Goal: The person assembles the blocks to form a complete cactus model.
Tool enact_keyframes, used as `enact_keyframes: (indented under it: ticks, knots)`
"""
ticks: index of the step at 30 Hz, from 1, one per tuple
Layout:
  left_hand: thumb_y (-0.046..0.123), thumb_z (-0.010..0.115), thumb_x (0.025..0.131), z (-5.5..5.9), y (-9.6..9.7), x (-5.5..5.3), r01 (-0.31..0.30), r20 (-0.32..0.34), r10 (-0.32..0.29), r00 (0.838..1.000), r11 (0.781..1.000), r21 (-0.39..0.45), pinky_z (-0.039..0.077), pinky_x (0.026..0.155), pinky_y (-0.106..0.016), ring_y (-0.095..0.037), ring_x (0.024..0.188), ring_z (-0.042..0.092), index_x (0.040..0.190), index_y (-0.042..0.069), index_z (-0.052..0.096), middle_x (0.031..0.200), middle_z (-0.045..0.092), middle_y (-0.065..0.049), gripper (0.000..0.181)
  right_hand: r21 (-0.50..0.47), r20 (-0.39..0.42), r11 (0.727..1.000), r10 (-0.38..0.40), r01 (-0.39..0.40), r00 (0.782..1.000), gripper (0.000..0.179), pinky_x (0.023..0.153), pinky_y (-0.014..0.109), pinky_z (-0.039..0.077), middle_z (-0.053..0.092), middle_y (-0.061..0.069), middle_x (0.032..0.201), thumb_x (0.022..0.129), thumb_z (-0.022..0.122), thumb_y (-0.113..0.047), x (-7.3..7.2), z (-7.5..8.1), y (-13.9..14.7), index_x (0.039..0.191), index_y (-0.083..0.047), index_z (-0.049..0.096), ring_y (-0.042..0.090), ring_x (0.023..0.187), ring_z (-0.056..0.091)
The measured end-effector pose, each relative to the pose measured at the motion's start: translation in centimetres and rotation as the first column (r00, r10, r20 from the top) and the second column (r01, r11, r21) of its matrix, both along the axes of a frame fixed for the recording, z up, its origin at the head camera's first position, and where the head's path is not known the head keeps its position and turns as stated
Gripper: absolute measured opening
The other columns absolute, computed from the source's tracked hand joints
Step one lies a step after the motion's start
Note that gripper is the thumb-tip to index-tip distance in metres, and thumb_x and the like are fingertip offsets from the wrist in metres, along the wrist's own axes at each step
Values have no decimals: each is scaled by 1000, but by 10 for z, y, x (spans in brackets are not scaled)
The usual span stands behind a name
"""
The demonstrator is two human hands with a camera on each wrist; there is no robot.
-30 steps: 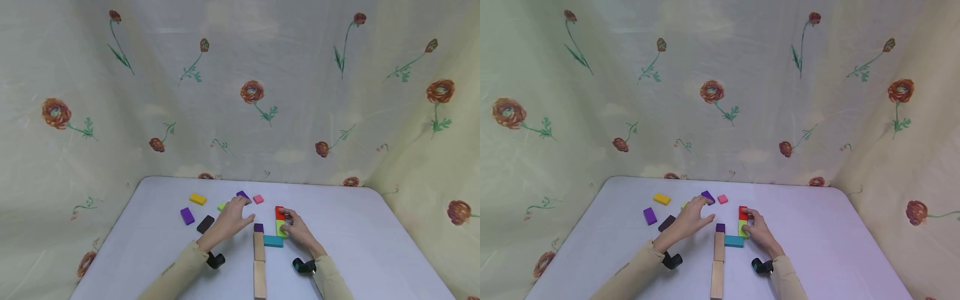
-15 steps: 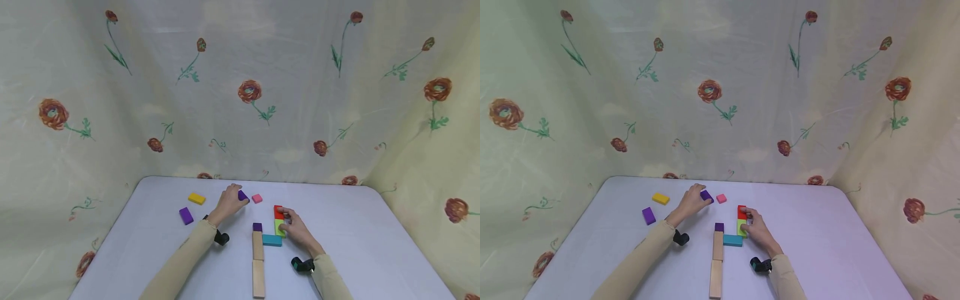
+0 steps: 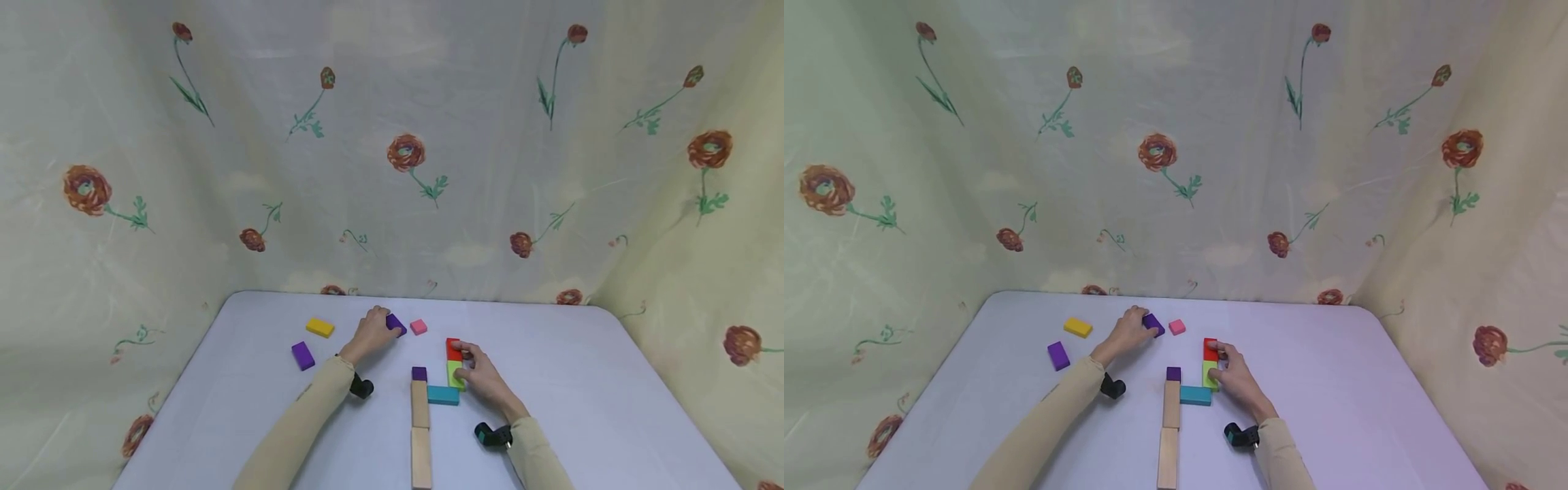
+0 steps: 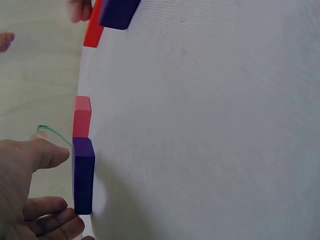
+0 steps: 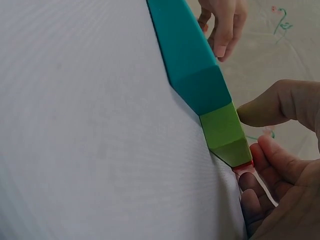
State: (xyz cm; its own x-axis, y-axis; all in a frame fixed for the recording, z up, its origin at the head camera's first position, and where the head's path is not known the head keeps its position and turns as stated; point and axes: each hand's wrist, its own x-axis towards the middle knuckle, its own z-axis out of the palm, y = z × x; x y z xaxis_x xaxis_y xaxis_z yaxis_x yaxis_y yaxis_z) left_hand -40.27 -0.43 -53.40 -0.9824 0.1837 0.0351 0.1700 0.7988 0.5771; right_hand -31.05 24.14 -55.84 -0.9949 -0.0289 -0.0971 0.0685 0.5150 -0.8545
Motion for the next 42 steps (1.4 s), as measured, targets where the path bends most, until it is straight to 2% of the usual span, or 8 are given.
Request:
enact_keyframes:
  ticks: [9,15,21,27,32,37,42]
  knots:
    - [31,66,91,-3,-3,2,-11,26,11,1000,1000,14,47,99,-44,-32,118,52,135,-1,49,133,47,-19,57,-22,-8,1000,0,0,1000,63,109,59,29,41,22,142,80,64,-5,-1,-6,-1,140,-7,42,41,130,38]
    - [30,66,91,-1,-4,-3,18,23,-18,1000,1000,-16,47,98,-43,-31,117,52,135,-1,50,131,47,-19,56,-6,-17,1000,11,-11,1000,64,109,58,30,42,21,141,81,63,-6,-2,-4,-1,140,-5,42,39,129,38]
    - [25,66,91,3,-2,-4,52,20,-52,998,999,-6,45,100,-45,-32,119,51,134,-3,50,131,47,-20,54,-17,-18,1000,14,-14,1000,62,110,57,28,41,20,142,82,63,-5,-4,-3,1,140,-8,42,38,131,37]
    - [25,64,92,3,-3,-3,73,38,-72,997,997,-9,43,102,-44,-32,120,50,136,-1,49,136,44,-19,53,-4,-73,999,36,-36,997,60,108,54,32,46,21,137,80,63,-1,-6,-5,2,137,-5,46,36,126,42]
    - [28,64,91,3,-3,1,115,62,-113,992,993,-21,42,103,-46,-30,121,49,136,2,49,136,44,-17,54,-5,-68,999,36,-36,997,60,108,55,32,46,20,138,80,63,-2,-4,-4,2,138,-6,46,36,126,42]
    - [30,66,90,2,-2,5,174,56,-171,984,984,-44,42,103,-44,-28,120,49,134,3,51,133,47,-15,55,-1,-61,1000,31,-31,998,59,109,55,31,45,20,139,81,62,-2,-4,-4,2,138,-6,45,37,128,41]
    - [30,68,89,1,-1,11,212,64,-210,976,977,-30,42,102,-43,-28,119,48,134,3,52,134,48,-16,55,14,-55,1000,28,-27,998,59,109,54,31,45,20,139,82,62,-2,-2,-5,2,138,-6,44,35,127,41]
